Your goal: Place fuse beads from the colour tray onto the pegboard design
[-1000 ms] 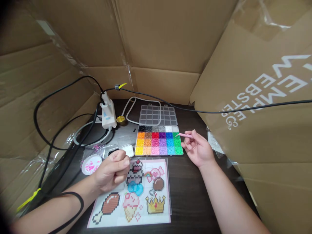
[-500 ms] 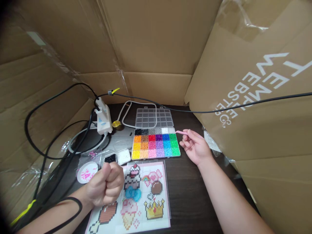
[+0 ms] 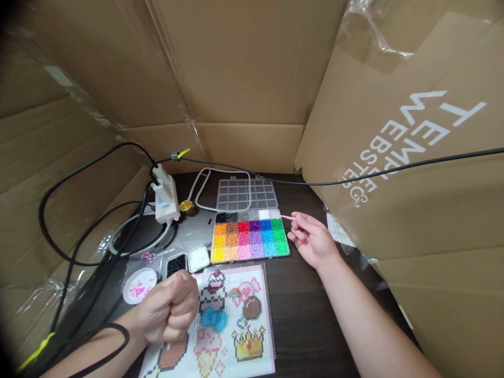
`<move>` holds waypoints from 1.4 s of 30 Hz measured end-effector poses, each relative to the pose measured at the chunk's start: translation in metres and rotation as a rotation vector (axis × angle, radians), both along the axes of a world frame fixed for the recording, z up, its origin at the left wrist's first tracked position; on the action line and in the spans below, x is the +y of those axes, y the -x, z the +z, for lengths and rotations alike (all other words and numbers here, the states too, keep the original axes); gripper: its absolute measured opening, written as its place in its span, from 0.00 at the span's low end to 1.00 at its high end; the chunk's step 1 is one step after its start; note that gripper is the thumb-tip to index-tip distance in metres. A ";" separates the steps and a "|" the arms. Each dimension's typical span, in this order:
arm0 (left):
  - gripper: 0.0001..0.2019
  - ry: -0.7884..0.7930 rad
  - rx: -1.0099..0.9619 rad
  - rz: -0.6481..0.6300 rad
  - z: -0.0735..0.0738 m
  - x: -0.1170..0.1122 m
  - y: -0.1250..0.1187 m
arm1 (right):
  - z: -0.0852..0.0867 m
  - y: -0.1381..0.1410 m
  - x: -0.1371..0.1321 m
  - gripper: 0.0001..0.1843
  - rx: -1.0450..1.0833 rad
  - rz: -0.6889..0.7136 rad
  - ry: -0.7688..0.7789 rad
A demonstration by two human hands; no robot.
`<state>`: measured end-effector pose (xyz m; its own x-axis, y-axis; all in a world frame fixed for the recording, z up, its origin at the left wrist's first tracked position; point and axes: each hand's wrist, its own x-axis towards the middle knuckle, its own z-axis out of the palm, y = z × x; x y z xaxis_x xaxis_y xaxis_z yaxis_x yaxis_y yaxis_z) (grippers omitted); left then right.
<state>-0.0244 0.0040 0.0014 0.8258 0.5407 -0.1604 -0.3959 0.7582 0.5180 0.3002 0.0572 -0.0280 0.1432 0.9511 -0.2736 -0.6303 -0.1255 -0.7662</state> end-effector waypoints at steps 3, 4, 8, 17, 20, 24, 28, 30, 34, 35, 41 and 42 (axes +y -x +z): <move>0.31 0.004 0.011 -0.012 0.001 0.000 0.000 | -0.001 -0.001 0.000 0.13 -0.009 0.025 -0.009; 0.31 0.006 0.015 -0.013 0.000 0.000 0.000 | -0.001 -0.001 0.000 0.13 -0.015 0.031 -0.014; 0.31 0.012 0.023 -0.015 -0.001 0.000 0.002 | -0.002 -0.002 0.000 0.13 -0.037 0.037 -0.023; 0.32 -0.067 0.142 -0.079 -0.010 0.001 0.005 | 0.002 -0.001 -0.001 0.14 -0.032 0.017 -0.007; 0.32 -0.068 0.171 -0.074 -0.011 -0.001 0.007 | 0.004 0.000 -0.002 0.15 -0.031 0.021 -0.013; 0.32 -0.057 0.153 -0.070 -0.008 -0.001 0.005 | 0.005 0.000 -0.003 0.14 -0.038 0.017 -0.010; 0.31 -0.040 0.140 -0.073 -0.003 0.001 0.002 | 0.007 0.000 -0.004 0.13 -0.039 0.019 -0.005; 0.31 -0.030 0.128 -0.071 -0.003 0.003 0.002 | 0.008 0.000 -0.004 0.13 -0.041 0.016 0.003; 0.29 0.004 0.071 -0.088 -0.007 0.005 0.004 | 0.009 0.001 -0.003 0.12 -0.037 0.002 0.022; 0.28 0.013 0.060 -0.090 -0.008 0.005 0.004 | 0.008 0.001 -0.003 0.12 -0.036 0.003 0.024; 0.25 0.016 0.053 -0.073 -0.004 0.007 0.002 | 0.007 0.001 -0.004 0.09 -0.065 0.016 0.008; 0.24 0.013 0.062 -0.057 -0.003 0.007 0.001 | 0.007 0.000 -0.004 0.09 -0.071 0.018 0.000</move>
